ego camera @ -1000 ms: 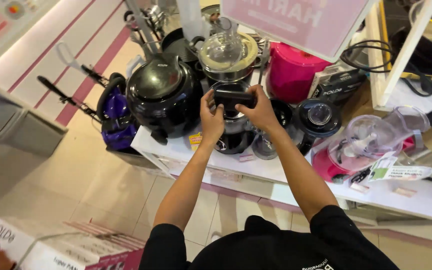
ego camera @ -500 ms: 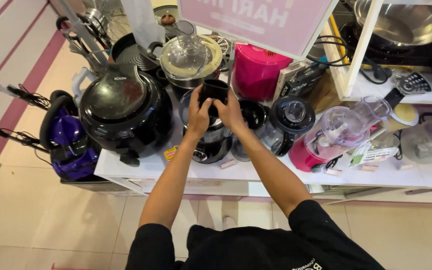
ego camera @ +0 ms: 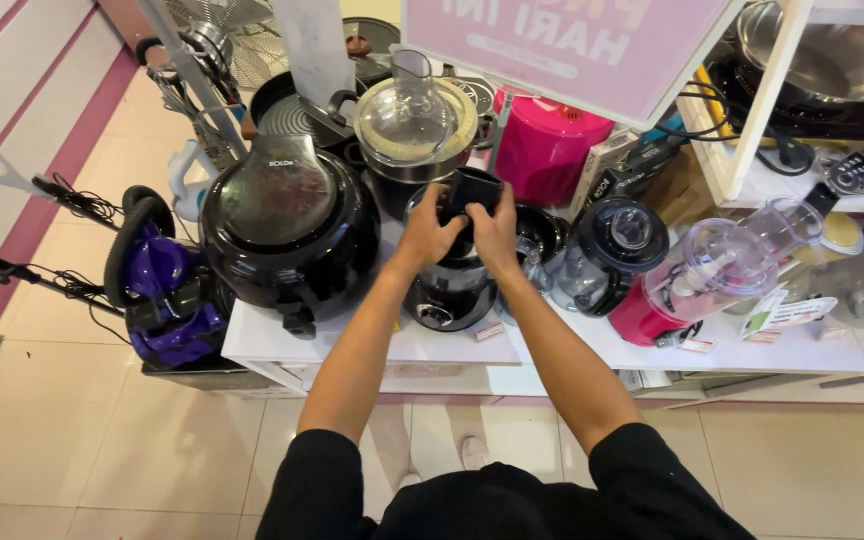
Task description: Assembling a blender on a retail shelf by fitting the jar, blades, and lid onto the motorized base.
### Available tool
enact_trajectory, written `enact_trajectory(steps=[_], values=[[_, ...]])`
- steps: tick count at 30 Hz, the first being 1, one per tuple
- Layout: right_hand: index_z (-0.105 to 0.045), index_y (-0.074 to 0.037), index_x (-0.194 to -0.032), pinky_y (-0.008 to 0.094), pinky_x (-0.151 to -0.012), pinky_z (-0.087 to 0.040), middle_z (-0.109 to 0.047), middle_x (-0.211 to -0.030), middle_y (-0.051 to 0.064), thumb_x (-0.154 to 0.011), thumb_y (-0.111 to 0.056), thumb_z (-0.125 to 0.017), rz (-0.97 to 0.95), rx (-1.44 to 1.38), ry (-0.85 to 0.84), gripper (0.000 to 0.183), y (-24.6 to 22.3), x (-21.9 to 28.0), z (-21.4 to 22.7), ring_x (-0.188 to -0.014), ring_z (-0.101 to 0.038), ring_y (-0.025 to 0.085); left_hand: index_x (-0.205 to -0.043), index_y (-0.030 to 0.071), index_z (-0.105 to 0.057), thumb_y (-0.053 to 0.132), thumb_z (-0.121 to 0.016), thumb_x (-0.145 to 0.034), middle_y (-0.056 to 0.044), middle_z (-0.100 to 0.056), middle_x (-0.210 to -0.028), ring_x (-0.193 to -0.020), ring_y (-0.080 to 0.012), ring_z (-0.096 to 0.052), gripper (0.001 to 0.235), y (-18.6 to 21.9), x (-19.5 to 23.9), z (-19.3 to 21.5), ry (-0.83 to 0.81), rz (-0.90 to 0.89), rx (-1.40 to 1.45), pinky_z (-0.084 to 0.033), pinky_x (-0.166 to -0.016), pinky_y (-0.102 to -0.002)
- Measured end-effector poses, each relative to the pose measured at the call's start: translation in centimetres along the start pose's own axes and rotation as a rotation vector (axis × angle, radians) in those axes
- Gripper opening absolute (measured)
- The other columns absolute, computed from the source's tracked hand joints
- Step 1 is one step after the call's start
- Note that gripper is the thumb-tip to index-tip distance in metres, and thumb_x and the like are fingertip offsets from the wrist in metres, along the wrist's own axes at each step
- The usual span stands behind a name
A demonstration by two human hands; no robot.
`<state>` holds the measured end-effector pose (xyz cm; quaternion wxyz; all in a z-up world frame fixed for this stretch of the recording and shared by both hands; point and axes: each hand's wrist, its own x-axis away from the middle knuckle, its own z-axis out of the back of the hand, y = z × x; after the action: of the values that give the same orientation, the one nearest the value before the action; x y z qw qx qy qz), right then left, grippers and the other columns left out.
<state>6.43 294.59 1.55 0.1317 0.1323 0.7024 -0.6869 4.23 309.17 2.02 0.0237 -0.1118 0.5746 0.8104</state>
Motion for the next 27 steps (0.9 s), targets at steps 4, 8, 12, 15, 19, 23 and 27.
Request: enact_trajectory(steps=[4, 8, 12, 15, 19, 23, 27], values=[[-0.051, -0.010, -0.130, 0.039, -0.091, -0.049, -0.061, -0.107, 0.008, -0.084, -0.003, -0.067, 0.058, -0.003, -0.021, 0.050, -0.2, -0.1, -0.1, -0.101, -0.058, 0.021, -0.128, 0.011, -0.061, 0.022, -0.077, -0.085, -0.017, -0.072, -0.115, -0.112, -0.0380, -0.069, 0.048, 1.8, 0.9, 0.8, 0.037, -0.060, 0.109, -0.056, -0.097, -0.048], [-0.034, -0.012, -0.150, 0.038, -0.092, -0.053, -0.062, -0.116, 0.014, -0.095, -0.004, -0.064, 0.068, -0.002, -0.018, 0.063, -3.9, 1.5, -1.1, -0.104, -0.063, 0.024, -0.129, 0.012, -0.064, 0.027, -0.077, -0.089, -0.016, -0.073, -0.112, -0.110, -0.0346, -0.071, 0.045, 1.9, 1.0, 0.6, 0.117, -0.087, 0.177, -0.058, -0.092, -0.045], [-0.056, -0.012, -0.127, 0.032, -0.073, -0.058, -0.066, -0.100, 0.008, -0.104, -0.028, -0.064, -0.042, 0.092, 0.134, 0.029, -2.1, -0.5, -0.2, -0.086, -0.067, 0.019, -0.138, 0.014, -0.053, 0.034, -0.081, -0.087, -0.017, -0.071, -0.118, -0.111, -0.0353, -0.071, 0.061, 3.7, 1.4, 1.1, 0.190, -0.025, 0.225, -0.059, -0.091, -0.045], [-0.059, -0.012, -0.095, 0.031, -0.065, -0.050, -0.059, -0.079, 0.005, -0.102, -0.028, -0.064, -0.027, 0.173, 0.193, 0.018, -0.7, -0.4, -0.1, -0.069, -0.064, 0.017, -0.133, 0.013, -0.046, 0.034, -0.084, -0.086, -0.015, -0.068, -0.117, -0.108, -0.0299, -0.069, 0.064, 1.7, 0.5, 0.2, 0.325, 0.013, 0.316, -0.057, -0.090, -0.042], [-0.052, -0.015, -0.073, 0.028, -0.060, -0.041, -0.051, -0.062, -0.001, -0.102, -0.030, -0.067, -0.015, 0.316, 0.192, 0.035, -0.3, 0.2, -0.1, -0.059, -0.054, 0.013, -0.135, 0.010, -0.042, 0.035, -0.083, -0.088, -0.016, -0.065, -0.115, -0.105, -0.0290, -0.067, 0.067, 0.1, -0.6, -0.3, 0.410, 0.033, 0.335, -0.055, -0.090, -0.043], [-0.050, -0.013, -0.115, 0.036, -0.073, -0.050, -0.066, -0.095, 0.010, -0.105, -0.037, -0.065, 0.098, 0.282, 0.099, 0.030, -2.2, 0.3, -0.7, -0.081, -0.066, 0.022, -0.131, 0.007, -0.046, 0.038, -0.075, -0.096, -0.012, -0.062, -0.106, -0.091, -0.0203, -0.065, 0.055, -1.4, -2.5, -0.2, 0.462, 0.070, 0.528, -0.057, -0.076, -0.033], [-0.059, -0.012, -0.113, 0.036, -0.082, -0.048, -0.069, -0.103, 0.006, -0.100, -0.060, -0.043, -0.016, 0.298, 0.007, 0.052, -7.7, 2.0, -1.8, -0.096, -0.065, 0.021, -0.149, 0.011, -0.040, 0.038, -0.064, -0.096, -0.012, -0.056, -0.141, -0.123, -0.0220, -0.060, 0.064, 1.5, -0.3, 1.5, 0.243, 0.005, 0.518, -0.049, -0.104, -0.034]])
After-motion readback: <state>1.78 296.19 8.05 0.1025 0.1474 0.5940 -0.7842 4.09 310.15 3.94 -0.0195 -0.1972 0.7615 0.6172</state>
